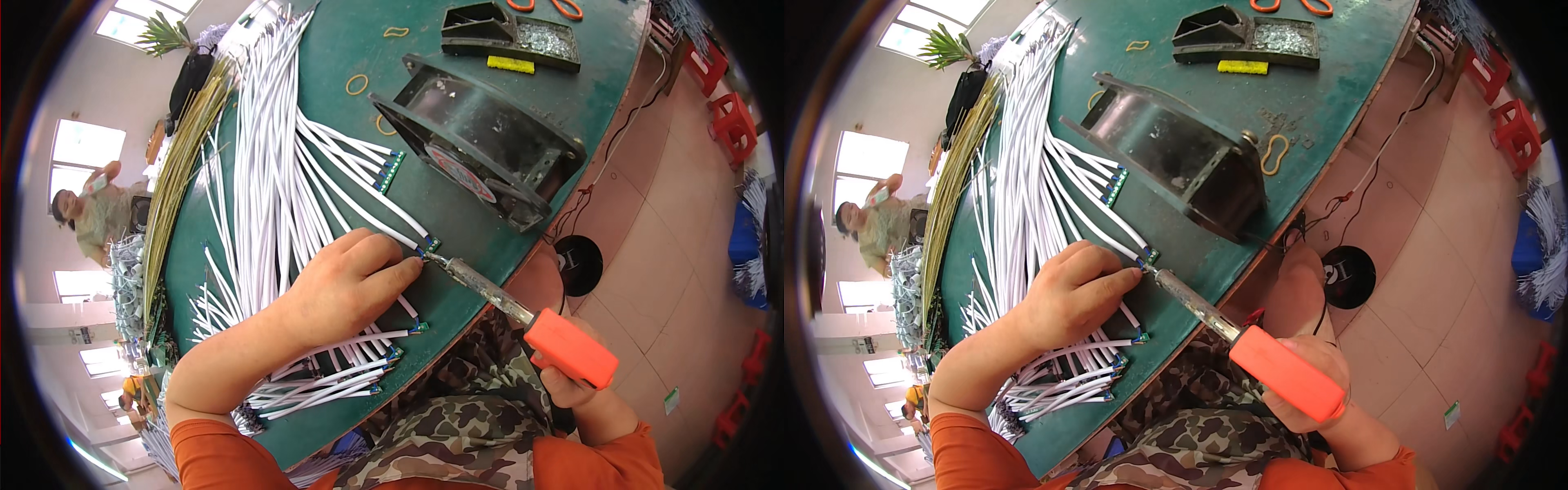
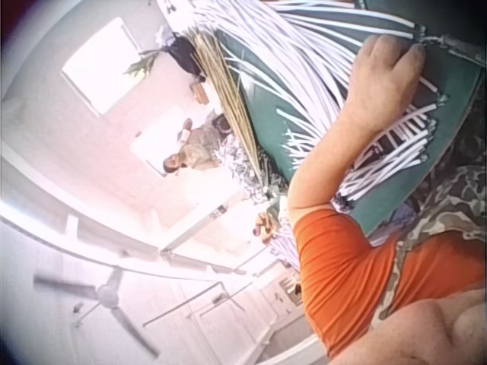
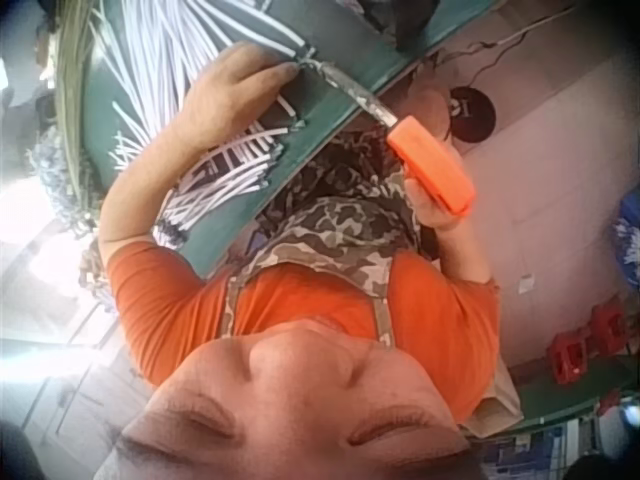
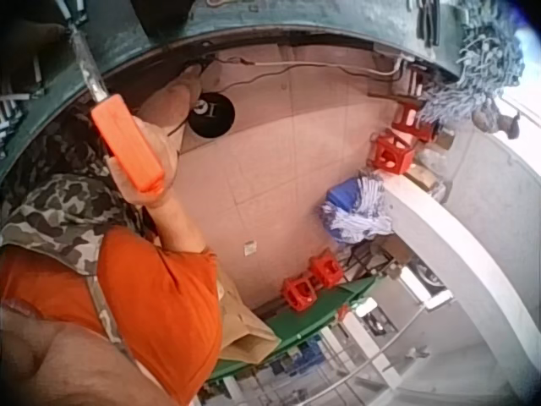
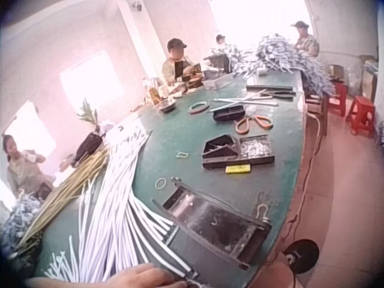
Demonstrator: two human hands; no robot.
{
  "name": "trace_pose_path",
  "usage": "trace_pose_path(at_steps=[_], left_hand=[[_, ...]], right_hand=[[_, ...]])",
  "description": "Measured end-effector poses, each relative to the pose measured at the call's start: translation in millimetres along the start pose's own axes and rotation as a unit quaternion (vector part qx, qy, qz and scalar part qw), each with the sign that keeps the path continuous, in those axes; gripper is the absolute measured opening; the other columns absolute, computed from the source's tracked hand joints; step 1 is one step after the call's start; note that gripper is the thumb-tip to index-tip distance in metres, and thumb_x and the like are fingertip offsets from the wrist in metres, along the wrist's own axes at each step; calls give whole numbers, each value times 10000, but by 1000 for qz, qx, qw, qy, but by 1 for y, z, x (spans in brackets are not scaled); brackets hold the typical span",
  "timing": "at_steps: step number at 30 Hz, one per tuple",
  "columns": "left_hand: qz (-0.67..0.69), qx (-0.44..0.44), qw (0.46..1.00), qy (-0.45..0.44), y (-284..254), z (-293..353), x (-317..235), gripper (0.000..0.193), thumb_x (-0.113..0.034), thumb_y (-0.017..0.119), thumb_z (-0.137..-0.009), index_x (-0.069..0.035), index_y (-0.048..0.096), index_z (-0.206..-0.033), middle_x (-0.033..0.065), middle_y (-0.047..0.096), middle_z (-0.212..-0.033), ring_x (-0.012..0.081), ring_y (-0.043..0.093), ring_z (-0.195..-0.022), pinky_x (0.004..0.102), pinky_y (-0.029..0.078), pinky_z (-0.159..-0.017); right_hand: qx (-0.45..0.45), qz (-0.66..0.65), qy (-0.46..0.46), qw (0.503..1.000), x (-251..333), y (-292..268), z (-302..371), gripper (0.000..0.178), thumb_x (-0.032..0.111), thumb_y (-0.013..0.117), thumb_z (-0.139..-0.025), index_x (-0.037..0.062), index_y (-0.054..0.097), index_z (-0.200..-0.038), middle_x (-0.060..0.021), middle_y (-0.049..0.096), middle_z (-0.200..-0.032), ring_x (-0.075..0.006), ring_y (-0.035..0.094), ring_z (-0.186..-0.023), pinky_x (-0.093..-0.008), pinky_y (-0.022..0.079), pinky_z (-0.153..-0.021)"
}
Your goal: The person solders wires to small circuit boards using a soldering iron and gathers the bundle of wires together by hand.
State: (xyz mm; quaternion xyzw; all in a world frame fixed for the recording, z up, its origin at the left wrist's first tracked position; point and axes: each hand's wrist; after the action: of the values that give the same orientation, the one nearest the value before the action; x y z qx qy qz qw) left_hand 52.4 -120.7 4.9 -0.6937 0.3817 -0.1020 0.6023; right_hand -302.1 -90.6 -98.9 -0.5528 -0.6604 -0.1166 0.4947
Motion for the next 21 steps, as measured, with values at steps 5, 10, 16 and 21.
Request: trace_pose_path(at_steps=[5, 10, 16, 21], left_hand=[[0, 6, 1000, 7, -1, 0, 1, 413, 54, 734, -720, -1, 704, -1128, 107, 625, -934, 272, 611, -755, 378, 519, -629], [-4, 7, 1000, 18, -1, 0, 1, 424, 52, 739, -720, 8, 695, -1139, 111, 622, -934, 274, 608, -752, 379, 515, -627], [-2, 13, 1000, 17, -2, -1, 1, 423, 52, 743, -721, 12, 690, -1139, 111, 622, -926, 273, 606, -748, 377, 512, -623], [-1, 10, 1000, 18, -1, -1, 1, 416, 52, 744, -719, 13, 689, -1130, 112, 623, -925, 274, 604, -745, 377, 511, -623]], right_hand=[[-7, -21, -1, 1000, 0, 2, -3, 495, 70, 727, -788, -67, 617, -1251, -153, 639, -1219, -343, 690, -794, -426, 570, -653], [-4, -10, -7, 1000, -1, 3, -1, 489, 76, 719, -804, -71, 611, -1258, -157, 632, -1228, -342, 688, -795, -423, 569, -651], [-5, 6, -10, 1000, -1, 3, 1, 464, 89, 728, -800, -55, 635, -1232, -158, 634, -1227, -344, 690, -809, -425, 572, -666], [-5, 9, 4, 1000, 1, 3, 1, 428, 96, 734, -788, -33, 666, -1191, -154, 643, -1227, -344, 690, -815, -424, 577, -695]])
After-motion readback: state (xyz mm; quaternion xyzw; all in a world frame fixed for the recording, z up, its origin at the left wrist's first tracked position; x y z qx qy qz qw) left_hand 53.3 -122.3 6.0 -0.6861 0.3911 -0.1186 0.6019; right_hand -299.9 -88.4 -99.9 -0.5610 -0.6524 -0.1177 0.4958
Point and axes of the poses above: each hand's wrist, its own z-axis away from the middle knuckle, its own y-axis out of the palm, x = y × z
